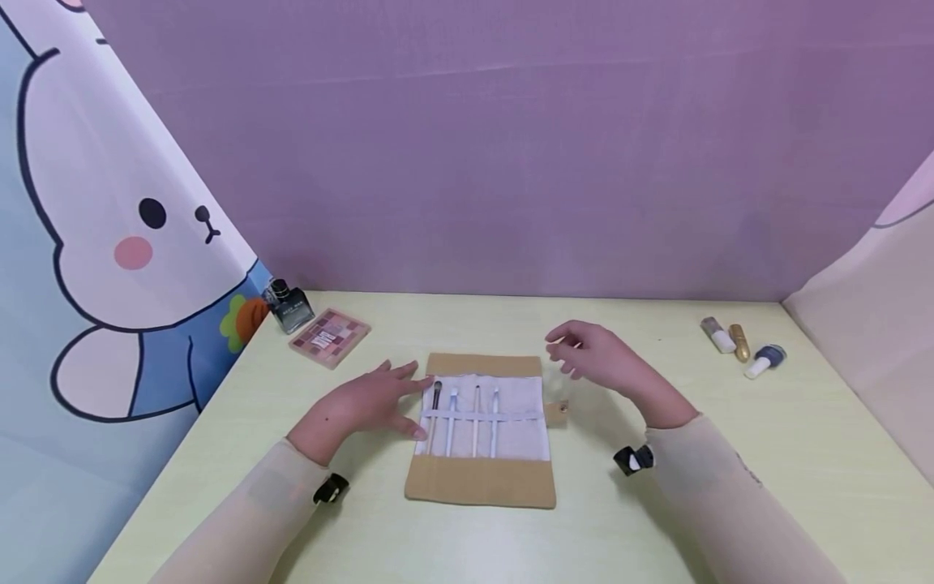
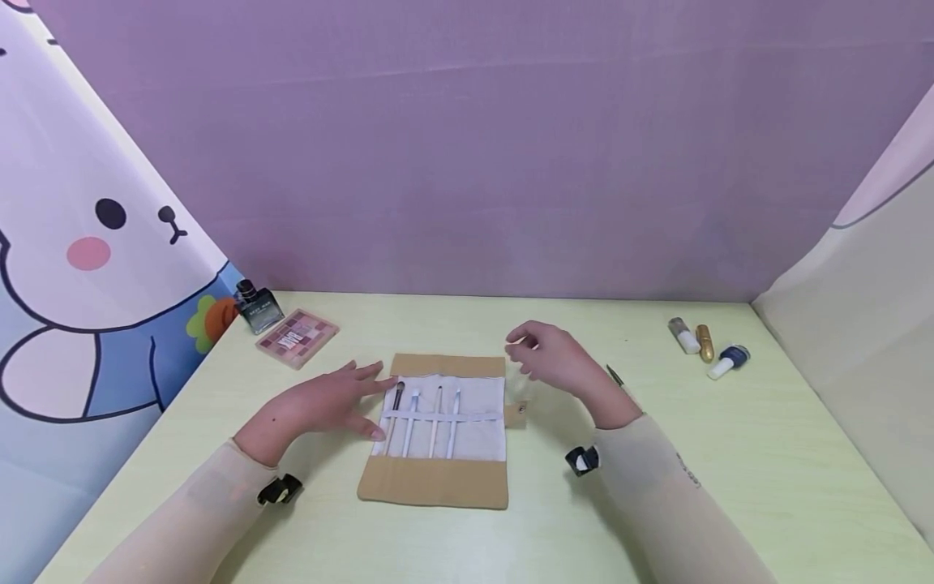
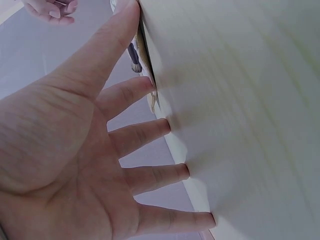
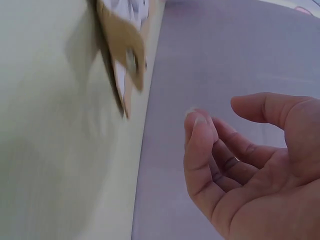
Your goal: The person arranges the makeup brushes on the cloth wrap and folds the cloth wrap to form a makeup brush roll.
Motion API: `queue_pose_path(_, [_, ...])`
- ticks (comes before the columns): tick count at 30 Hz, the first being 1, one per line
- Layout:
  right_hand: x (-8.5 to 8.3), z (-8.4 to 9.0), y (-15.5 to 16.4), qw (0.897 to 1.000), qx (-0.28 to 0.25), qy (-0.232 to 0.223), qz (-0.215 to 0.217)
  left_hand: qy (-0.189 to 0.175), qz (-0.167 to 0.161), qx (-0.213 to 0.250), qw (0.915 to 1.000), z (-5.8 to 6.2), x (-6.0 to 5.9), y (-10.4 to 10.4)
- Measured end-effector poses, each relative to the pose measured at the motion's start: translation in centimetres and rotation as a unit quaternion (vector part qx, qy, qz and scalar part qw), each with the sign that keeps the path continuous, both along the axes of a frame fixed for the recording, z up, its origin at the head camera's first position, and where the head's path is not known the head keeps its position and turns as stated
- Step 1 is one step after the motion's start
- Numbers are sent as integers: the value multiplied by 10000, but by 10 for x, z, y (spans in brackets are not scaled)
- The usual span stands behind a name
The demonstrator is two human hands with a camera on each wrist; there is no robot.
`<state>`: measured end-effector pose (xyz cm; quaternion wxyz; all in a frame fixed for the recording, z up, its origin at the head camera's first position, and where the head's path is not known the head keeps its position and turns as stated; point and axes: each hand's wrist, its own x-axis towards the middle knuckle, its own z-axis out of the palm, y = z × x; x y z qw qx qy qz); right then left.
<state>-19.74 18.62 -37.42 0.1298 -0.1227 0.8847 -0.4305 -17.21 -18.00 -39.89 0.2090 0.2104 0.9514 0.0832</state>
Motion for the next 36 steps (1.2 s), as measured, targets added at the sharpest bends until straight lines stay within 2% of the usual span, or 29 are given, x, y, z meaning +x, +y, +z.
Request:
queue_pose_path(8, [2, -1, 32, 9983, 325, 219, -420, -5, -4, 22, 10000, 1, 1, 0])
queue_pose_path(18, [10, -16, 66, 9922, 794, 437, -861, -12, -14, 48, 10000, 0, 1, -1])
queue_pose_path(21, [11, -19, 76, 9907, 977, 406, -859, 22, -36, 38, 10000, 0, 1, -1])
queue_pose_path(28, [12, -22, 91, 9927, 872, 139, -822, 7, -18, -7, 10000, 1, 1, 0])
queue_pose_path(36, [17, -21, 100, 9875, 1422, 33, -686, -12, 0, -17, 10000, 3, 2, 1])
